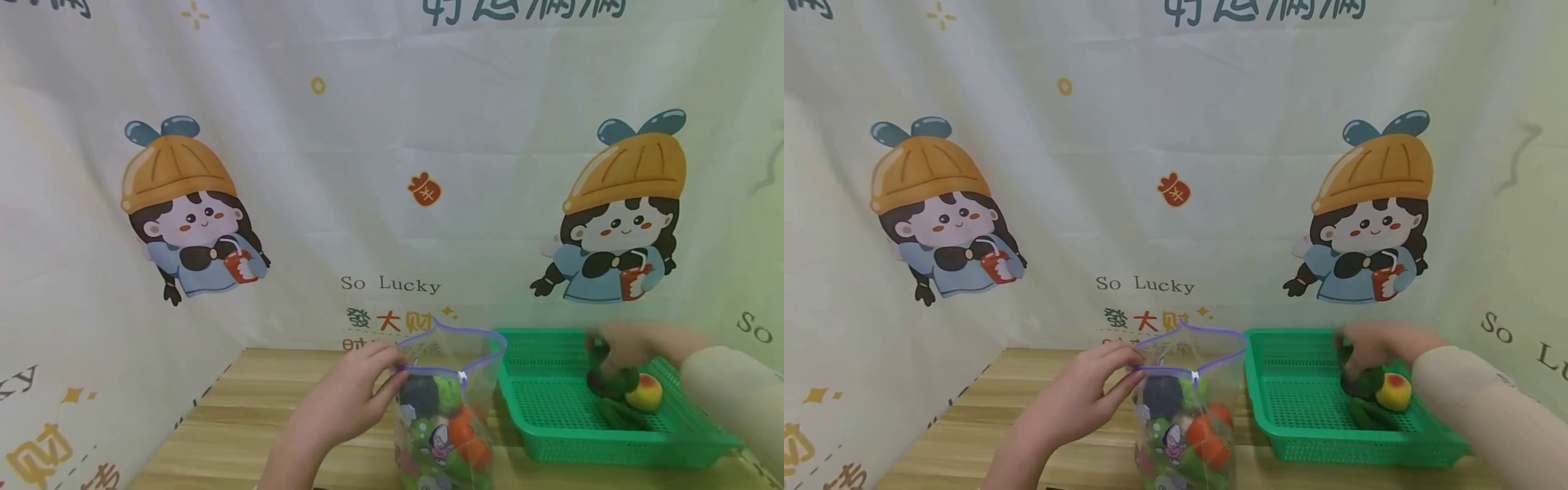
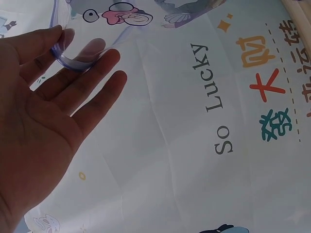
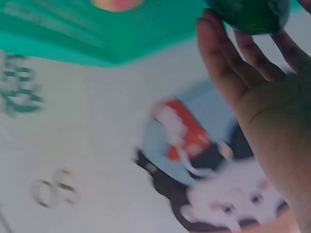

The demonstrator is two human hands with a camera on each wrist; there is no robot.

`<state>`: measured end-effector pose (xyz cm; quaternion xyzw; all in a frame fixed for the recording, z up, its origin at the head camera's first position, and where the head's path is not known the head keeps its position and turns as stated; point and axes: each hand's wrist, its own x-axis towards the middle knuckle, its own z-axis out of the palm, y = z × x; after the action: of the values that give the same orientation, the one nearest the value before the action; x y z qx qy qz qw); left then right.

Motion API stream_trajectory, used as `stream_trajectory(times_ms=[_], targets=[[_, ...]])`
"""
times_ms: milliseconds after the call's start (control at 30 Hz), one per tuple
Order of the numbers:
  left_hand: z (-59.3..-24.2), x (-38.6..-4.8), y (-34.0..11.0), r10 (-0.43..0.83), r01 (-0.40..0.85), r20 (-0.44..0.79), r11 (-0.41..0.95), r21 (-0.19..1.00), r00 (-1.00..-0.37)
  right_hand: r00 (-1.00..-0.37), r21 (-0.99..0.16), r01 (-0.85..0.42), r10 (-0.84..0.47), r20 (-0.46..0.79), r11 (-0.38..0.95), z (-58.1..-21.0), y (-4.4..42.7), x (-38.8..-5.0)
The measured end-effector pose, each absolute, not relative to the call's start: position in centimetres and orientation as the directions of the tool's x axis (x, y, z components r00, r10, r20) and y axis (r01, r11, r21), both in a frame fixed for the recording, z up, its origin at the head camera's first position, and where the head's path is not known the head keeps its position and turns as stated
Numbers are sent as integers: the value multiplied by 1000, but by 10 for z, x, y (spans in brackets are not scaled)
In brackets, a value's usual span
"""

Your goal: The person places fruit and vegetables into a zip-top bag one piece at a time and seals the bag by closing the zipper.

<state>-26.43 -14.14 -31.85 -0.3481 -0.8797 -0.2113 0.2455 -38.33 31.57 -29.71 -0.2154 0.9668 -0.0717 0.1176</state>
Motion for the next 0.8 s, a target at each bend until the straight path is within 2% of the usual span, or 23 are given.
stream_trajectory(times_ms=[100,200,300,367,467,600,700,800], targets=[[-319,-265,-141,511,717,580,669,195,-635,-862,-169,-499,-506,-2,850,-261,294,-382],[-319,-264,-140,509,717,583,670,193,-633,-823,-217,-566,-532,198,795,-225,261,-371],[-320,-263,-140,504,712,584,675,193,-636,-770,-317,-636,-549,326,704,-201,222,-354],[-320,-263,-140,504,709,584,680,186,-637,-728,-350,-685,-581,365,638,-194,197,-342],[-319,-263,-140,505,710,582,679,186,-637,-648,-336,-761,-671,361,555,-201,165,-329],[-318,-263,-140,509,711,581,680,182,-635,-554,-209,-832,-791,259,514,-224,139,-323],[-318,-263,-140,513,712,578,680,178,-634,-523,-125,-852,-836,162,509,-239,132,-325],[-317,-263,-141,517,716,576,674,181,-633,-536,-121,-841,-842,56,527,-248,131,-328]])
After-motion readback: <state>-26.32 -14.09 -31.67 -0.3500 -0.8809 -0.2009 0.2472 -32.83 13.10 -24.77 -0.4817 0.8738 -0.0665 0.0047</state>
